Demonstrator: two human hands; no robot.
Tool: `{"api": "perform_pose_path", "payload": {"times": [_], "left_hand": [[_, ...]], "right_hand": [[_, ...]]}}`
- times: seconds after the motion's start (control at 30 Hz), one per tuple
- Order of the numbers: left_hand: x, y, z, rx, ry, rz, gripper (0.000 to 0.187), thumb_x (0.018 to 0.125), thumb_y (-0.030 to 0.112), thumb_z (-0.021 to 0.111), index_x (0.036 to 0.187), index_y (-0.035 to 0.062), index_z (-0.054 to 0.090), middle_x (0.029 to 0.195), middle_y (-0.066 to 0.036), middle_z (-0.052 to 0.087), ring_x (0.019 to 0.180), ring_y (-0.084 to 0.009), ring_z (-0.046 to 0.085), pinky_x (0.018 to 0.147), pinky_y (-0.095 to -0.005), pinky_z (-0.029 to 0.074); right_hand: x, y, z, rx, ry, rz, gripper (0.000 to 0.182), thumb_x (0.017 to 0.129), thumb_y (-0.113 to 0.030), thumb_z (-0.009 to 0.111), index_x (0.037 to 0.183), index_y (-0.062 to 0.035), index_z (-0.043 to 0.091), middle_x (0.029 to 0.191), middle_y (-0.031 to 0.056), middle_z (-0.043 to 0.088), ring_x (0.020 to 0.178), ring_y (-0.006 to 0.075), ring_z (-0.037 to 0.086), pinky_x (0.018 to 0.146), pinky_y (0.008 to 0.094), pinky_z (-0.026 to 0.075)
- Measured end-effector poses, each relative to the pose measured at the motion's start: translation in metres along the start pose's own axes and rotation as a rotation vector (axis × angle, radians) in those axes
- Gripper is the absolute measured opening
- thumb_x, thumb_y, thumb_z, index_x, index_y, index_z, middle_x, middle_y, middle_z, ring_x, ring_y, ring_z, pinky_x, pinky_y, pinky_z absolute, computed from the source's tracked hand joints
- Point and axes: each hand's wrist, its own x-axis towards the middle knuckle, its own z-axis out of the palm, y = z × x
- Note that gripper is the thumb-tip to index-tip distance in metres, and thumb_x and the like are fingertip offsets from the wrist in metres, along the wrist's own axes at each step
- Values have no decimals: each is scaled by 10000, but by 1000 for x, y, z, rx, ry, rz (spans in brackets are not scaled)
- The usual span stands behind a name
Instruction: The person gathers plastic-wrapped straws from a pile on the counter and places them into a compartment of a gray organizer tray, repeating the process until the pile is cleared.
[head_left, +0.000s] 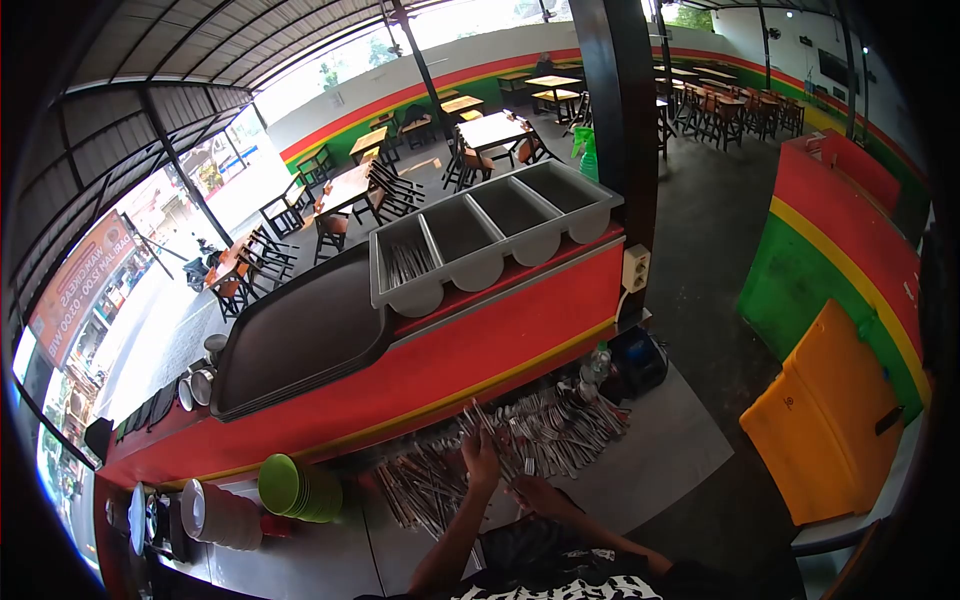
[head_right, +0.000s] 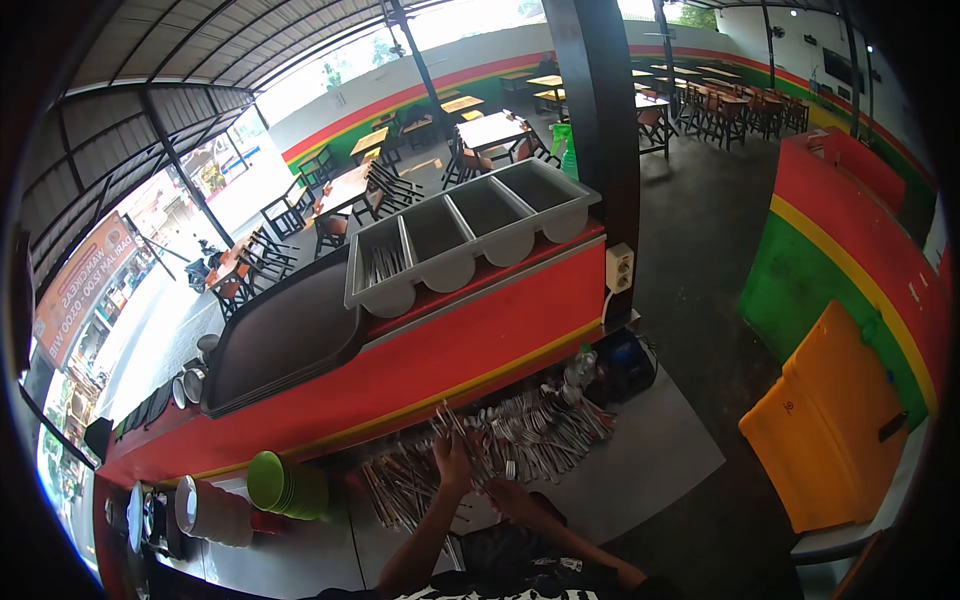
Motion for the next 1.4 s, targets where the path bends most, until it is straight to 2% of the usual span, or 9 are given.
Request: {"api": "perform_pose_path", "payload": {"times": [0.27,0.33,0.4,0.53,0.7,0.73,0.83,1.0,1.4], "left_hand": [[69,131,56,140,-12,735,490,1033,343,406,1385,39,249,809,-57,576,496,-41,443,433,-200,369],[81,181,69,39,-81,767,512,1016,336,464,1379,41,255,808,-61,576,510,-40,448,434,-198,361],[98,221,83,294,-33,832,559,988,294,537,1390,37,245,819,-52,572,548,-41,494,440,-203,396],[166,271,84,335,-59,797,488,980,197,532,1343,7,268,789,-57,597,527,-66,490,458,-204,384],[298,289,55,483,-66,615,344,953,151,531,1208,-44,410,740,-86,655,559,-118,577,493,-261,442],[333,279,46,501,-27,581,315,942,239,567,1029,-62,544,709,-109,672,602,-159,635,528,-301,474],[347,278,50,911,-74,541,382,915,317,608,842,-58,607,686,-125,669,637,-160,660,557,-308,491],[366,256,51,1277,-151,472,527,914,529,523,908,29,690,820,-208,679,854,-371,668,733,-455,493],[369,246,48,1140,-114,610,430,942,384,461,1237,113,620,1180,-205,621,1152,-378,561,986,-424,444]], "right_hand": [[69,-104,44,-166,274,-508,294,1036,-288,394,1000,-49,561,644,-33,435,556,65,406,503,268,347],[85,-160,56,-148,260,-635,292,1037,-271,394,1012,-33,561,639,-29,430,547,73,396,495,285,338],[102,-202,60,-243,261,-702,291,1034,-262,401,1003,-17,555,626,-1,447,533,111,433,496,302,343],[143,-275,65,-529,331,-724,281,1006,-234,424,898,1,531,680,174,603,625,337,621,569,404,436],[207,-343,58,-1007,649,-875,225,950,-189,452,873,-15,572,785,198,660,792,353,657,701,470,461],[215,-351,56,-1082,693,-858,215,936,-178,457,879,-17,588,806,201,669,812,349,660,739,485,463],[245,-354,49,-1154,663,-777,210,905,-178,478,914,-28,626,849,191,684,847,328,664,793,477,451],[263,-346,50,-1271,746,-688,239,883,-202,502,964,-25,641,883,163,698,866,317,666,790,459,470],[271,-343,54,-1424,808,-790,302,901,-334,539,1029,-82,645,927,96,693,848,287,644,743,447,488]]}}
